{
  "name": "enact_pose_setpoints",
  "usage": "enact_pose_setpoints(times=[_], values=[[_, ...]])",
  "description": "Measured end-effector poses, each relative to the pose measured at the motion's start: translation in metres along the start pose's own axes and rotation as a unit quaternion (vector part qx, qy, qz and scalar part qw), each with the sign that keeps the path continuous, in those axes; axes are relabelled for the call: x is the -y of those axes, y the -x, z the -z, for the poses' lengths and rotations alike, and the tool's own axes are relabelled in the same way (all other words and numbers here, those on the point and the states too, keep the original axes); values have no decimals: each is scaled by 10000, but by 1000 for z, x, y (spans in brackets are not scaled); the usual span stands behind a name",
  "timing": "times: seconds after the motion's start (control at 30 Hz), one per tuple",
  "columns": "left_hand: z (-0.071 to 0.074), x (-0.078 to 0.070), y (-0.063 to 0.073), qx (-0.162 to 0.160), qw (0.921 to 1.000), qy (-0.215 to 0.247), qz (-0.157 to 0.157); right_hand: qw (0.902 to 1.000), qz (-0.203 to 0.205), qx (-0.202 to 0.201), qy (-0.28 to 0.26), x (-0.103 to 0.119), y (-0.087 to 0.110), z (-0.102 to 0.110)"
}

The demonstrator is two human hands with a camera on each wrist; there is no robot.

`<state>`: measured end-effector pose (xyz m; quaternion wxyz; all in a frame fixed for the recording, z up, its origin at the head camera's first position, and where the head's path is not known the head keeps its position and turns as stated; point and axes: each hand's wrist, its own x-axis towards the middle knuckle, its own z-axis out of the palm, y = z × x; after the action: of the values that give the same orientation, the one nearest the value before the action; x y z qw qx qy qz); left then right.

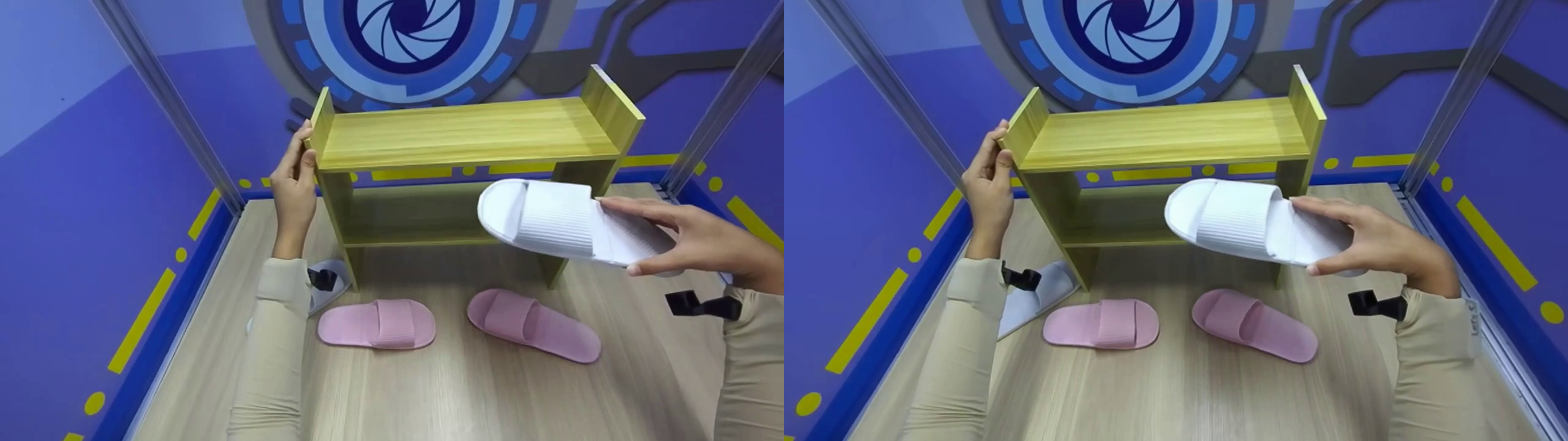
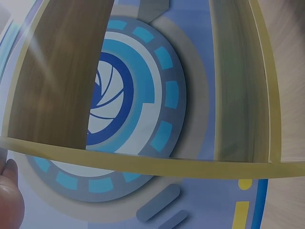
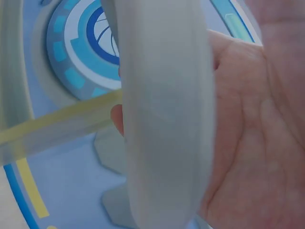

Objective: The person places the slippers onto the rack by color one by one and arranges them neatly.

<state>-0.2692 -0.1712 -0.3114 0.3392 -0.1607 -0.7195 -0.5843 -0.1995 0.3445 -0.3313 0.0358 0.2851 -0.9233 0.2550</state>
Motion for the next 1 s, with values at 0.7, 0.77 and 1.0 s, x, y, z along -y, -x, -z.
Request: enact_pose_setpoints(times=[0.7, 0.77, 1.0], values=[[-1, 0, 2, 15, 9998, 189, 69, 9873, 445, -1396, -610, 32, -29, 0], [-1, -1, 2, 12, 9998, 185, 66, 9865, 261, -1492, -628, 35, -31, -2], [-1, 5, 0, -30, 9999, 147, -25, 9828, -262, -1690, -699, 48, -37, -8]])
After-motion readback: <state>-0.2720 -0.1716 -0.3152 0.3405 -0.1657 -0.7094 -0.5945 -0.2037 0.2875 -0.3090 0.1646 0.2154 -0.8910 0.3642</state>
